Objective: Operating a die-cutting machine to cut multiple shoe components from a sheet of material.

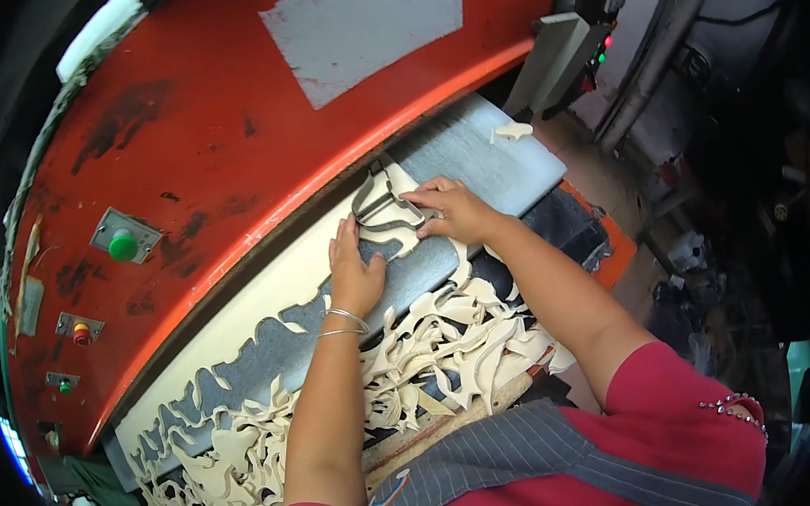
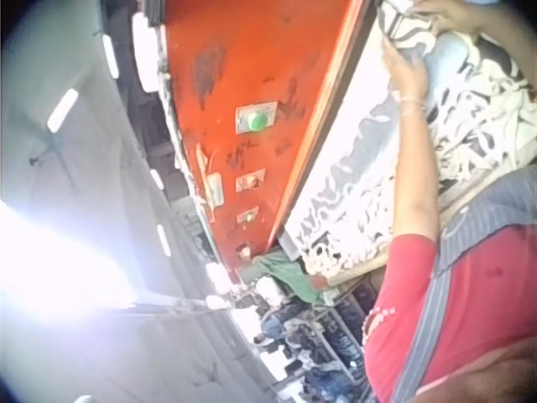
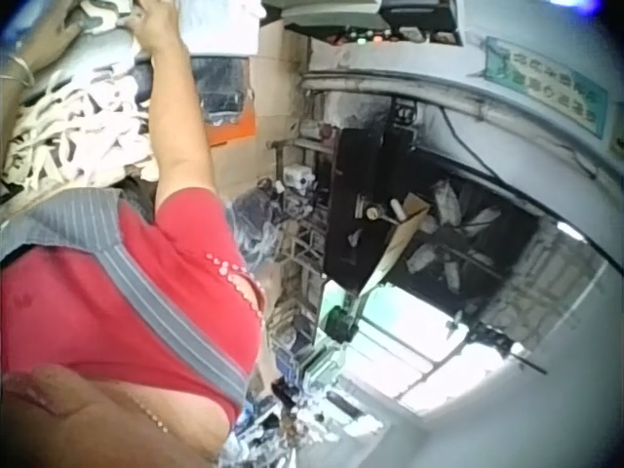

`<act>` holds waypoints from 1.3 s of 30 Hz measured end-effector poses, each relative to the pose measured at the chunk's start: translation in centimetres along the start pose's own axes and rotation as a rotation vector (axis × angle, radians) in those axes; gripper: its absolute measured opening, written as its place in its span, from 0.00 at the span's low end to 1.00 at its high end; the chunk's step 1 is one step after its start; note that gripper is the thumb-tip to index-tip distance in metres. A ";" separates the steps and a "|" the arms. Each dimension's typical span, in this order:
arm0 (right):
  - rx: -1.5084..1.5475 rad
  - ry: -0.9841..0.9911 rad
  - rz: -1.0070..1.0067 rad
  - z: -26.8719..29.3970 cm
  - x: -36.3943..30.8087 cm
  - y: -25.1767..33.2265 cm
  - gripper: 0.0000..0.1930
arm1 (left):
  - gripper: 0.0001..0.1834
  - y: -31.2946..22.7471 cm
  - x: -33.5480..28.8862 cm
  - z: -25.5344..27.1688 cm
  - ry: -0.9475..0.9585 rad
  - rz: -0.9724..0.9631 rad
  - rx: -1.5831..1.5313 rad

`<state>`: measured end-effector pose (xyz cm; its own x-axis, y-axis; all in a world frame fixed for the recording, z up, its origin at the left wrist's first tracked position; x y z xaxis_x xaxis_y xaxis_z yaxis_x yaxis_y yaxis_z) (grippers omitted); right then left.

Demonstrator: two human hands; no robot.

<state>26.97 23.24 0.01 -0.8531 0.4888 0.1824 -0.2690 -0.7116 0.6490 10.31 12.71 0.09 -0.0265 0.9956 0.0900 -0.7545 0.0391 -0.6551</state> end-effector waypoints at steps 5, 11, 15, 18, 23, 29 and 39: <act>-0.036 -0.063 0.030 0.1 0.1 0.0 0.31 | 0.39 -0.5 -0.1 0.2 0.003 0.001 0.091; -0.070 -0.098 0.053 0.1 -0.1 0.7 0.31 | 0.39 -1.0 -0.4 0.3 -0.064 -0.019 0.161; -0.363 0.167 0.150 0.8 0.4 5.6 0.25 | 0.39 -0.1 -0.4 0.6 -0.041 -0.004 0.153; -0.613 0.084 0.270 2.8 2.1 8.7 0.23 | 0.39 -0.1 -0.5 0.7 -0.099 -0.078 0.111; -0.899 0.339 0.578 -0.4 3.9 10.2 0.26 | 0.39 0.1 -1.0 1.3 -0.207 -0.103 -0.216; -0.642 0.369 -0.266 4.4 6.3 8.6 0.27 | 0.37 0.8 -1.7 1.7 -0.263 -0.059 -0.336; -0.490 0.369 -0.412 1.9 8.5 6.5 0.29 | 0.33 0.2 -1.3 1.2 -0.207 -0.101 -0.183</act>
<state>18.80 23.74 7.14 -0.7118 0.6248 -0.3210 -0.6949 -0.6932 0.1916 9.37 11.30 0.70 -0.1051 0.9480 0.3005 -0.6301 0.1703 -0.7576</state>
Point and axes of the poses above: each hand's wrist, its own x-axis towards the middle knuckle, its own z-axis out of the back of the hand, y = z × x, the point moved 6 cm from there along x, towards the middle knuckle, and after that the axes turned 15 degrees about y, right-handed, at the moved point
